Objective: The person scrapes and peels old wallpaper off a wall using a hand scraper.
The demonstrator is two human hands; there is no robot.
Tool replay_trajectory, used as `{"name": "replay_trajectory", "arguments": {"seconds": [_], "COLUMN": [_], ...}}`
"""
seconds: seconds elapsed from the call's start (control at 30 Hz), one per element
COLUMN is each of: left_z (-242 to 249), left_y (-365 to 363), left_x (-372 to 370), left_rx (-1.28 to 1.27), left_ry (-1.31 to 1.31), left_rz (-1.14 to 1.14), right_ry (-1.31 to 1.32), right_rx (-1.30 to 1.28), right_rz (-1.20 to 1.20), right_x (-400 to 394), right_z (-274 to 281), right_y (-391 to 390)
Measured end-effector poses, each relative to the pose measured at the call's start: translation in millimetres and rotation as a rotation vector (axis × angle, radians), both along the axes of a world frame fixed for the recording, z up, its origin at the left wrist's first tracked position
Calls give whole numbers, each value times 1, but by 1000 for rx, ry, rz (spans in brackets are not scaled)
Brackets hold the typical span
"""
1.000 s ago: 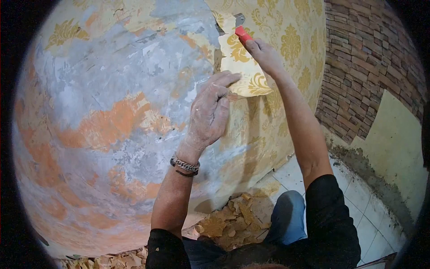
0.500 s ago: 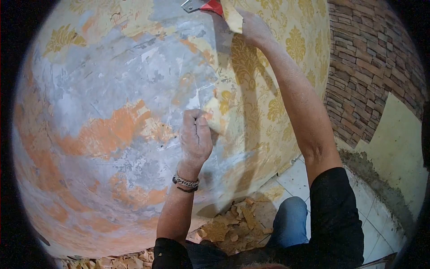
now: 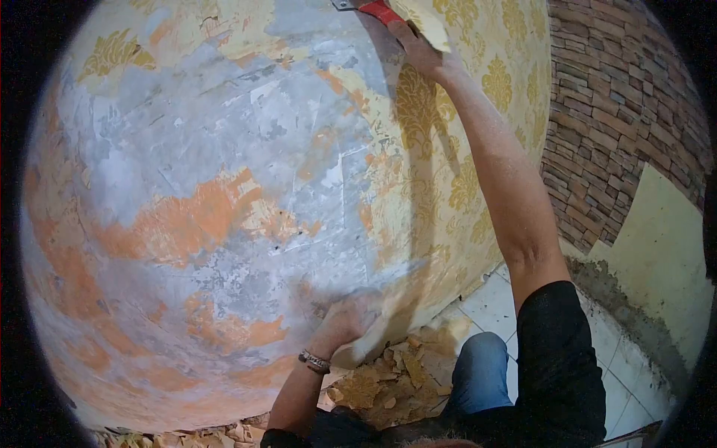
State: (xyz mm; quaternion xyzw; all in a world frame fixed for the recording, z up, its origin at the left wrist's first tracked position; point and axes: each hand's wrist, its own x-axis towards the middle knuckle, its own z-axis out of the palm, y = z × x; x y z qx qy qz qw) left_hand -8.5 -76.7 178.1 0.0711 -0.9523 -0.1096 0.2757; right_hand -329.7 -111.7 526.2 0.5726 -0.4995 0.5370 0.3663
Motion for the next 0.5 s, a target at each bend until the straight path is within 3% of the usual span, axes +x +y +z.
{"name": "replay_trajectory", "arguments": {"seconds": [0.07,0.13,0.2,0.23,0.33,0.4,0.5], "left_z": [22,55,103,124,190,228,274], "left_y": [-4,-9,-8,-10,1,-6,-17], "left_x": [-3,-11,-23,-29,-52,-73,-101], "left_rx": [140,29,24,-86,-320,-657,-779], "left_ry": [-103,155,308,331,434,553,492], "left_rz": [259,251,224,272,381,420,489], "right_ry": [58,-136,-146,-148,-199,-272,-327], "right_rx": [-122,72,169,270,243,292,315], "right_rz": [104,-60,-122,-186,-82,5,141], "right_x": [10,17,19,20,20,18,15], "right_z": [-3,-22,-28,-33,-73,-108,-159], "right_y": [2,14,24,28,38,41,54]}}
